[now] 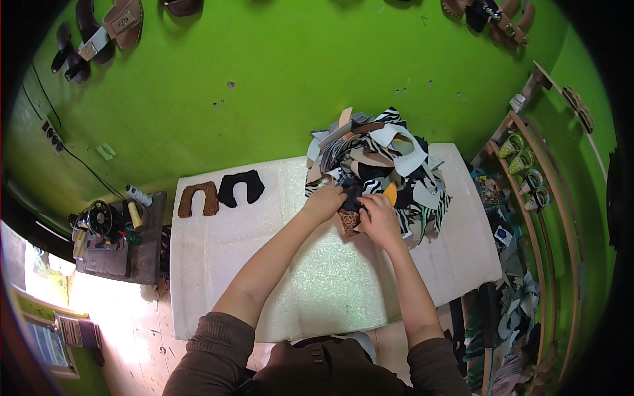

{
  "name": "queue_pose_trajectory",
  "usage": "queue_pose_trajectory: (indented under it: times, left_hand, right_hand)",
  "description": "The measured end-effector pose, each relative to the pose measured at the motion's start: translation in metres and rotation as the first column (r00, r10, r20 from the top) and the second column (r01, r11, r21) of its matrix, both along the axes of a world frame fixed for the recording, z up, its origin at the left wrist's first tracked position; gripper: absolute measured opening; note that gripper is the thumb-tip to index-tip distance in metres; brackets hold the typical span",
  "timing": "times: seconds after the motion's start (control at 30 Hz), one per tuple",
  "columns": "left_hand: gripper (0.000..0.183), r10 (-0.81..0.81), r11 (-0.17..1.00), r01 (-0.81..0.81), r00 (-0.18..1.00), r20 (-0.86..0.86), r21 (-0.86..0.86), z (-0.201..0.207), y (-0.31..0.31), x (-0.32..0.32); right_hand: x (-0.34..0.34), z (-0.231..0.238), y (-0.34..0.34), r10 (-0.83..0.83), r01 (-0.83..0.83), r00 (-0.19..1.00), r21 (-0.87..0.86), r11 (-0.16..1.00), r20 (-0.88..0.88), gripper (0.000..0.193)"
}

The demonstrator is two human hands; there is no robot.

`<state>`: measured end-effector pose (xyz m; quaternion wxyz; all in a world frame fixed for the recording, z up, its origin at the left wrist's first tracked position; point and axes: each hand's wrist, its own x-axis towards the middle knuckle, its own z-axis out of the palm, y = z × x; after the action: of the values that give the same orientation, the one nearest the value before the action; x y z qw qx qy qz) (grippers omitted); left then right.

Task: Sort and organize leather shoe upper components by pattern and color.

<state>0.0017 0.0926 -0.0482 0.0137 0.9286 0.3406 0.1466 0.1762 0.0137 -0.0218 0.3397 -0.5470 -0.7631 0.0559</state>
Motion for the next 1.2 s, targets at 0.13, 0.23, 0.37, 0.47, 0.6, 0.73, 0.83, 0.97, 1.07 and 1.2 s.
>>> queue_pose_trajectory:
  times: [0.13, 0.23, 0.37, 0.47, 0.6, 0.73, 0.83, 0.97, 1.07, 1.2]
  left_hand:
    - [0.011, -0.013, 0.998, 0.015, 1.0, -0.022, 0.065, 0.018, -0.003, -0.002]
    - [0.011, 0.0, 0.999, -0.005, 0.991, 0.131, 0.043, 0.03, -0.017, -0.005]
    - [0.008, 0.03, 0.996, -0.057, 0.945, 0.325, 0.074, 0.039, -0.034, -0.017]
    - [0.011, 0.169, 0.986, -0.145, 0.874, 0.456, -0.087, 0.047, -0.048, -0.033]
    - [0.019, 0.515, 0.783, -0.017, 0.578, 0.633, -0.622, 0.062, -0.055, -0.059]
    - [0.024, 0.654, 0.547, 0.363, 0.377, 0.656, -0.754, 0.072, -0.068, -0.065]
    - [0.024, 0.704, 0.454, 0.313, 0.447, 0.552, -0.834, 0.064, -0.072, -0.073]
    - [0.022, 0.68, 0.508, 0.175, 0.519, 0.518, -0.843, 0.047, -0.081, -0.088]
    - [0.019, 0.674, 0.461, -0.065, 0.674, 0.302, -0.885, 0.061, -0.089, -0.085]
    - [0.02, 0.3, 0.801, -0.126, 0.931, 0.21, -0.585, 0.063, -0.088, -0.075]
  right_hand:
    - [0.011, 0.001, 0.0, -0.013, 0.013, 1.0, -0.033, 0.999, 0.003, 0.027]
    - [0.004, 0.008, 0.003, -0.003, 0.002, 1.0, 0.036, 0.999, 0.005, 0.029]
    - [-0.009, 0.017, 0.017, 0.061, -0.064, 0.995, 0.031, 0.997, 0.075, 0.025]
    - [-0.016, 0.026, 0.025, 0.129, -0.128, 0.99, -0.012, 0.992, 0.051, 0.017]
    - [-0.027, 0.041, 0.034, 0.202, -0.318, 0.881, -0.218, 0.923, -0.429, 0.017]
    - [-0.033, 0.04, 0.041, 0.147, -0.503, 0.645, -0.272, 0.821, -0.75, 0.02]
    - [-0.031, 0.032, 0.042, 0.077, -0.421, 0.665, -0.288, 0.86, -0.743, 0.018]
    - [-0.024, 0.031, 0.028, 0.126, -0.288, 0.909, -0.382, 0.878, -0.397, 0.019]
    - [-0.035, 0.033, -0.001, 0.215, -0.246, 0.966, -0.247, 0.937, -0.144, 0.051]
    - [-0.053, 0.023, -0.011, 0.435, -0.453, 0.891, -0.185, 0.872, -0.13, 0.053]
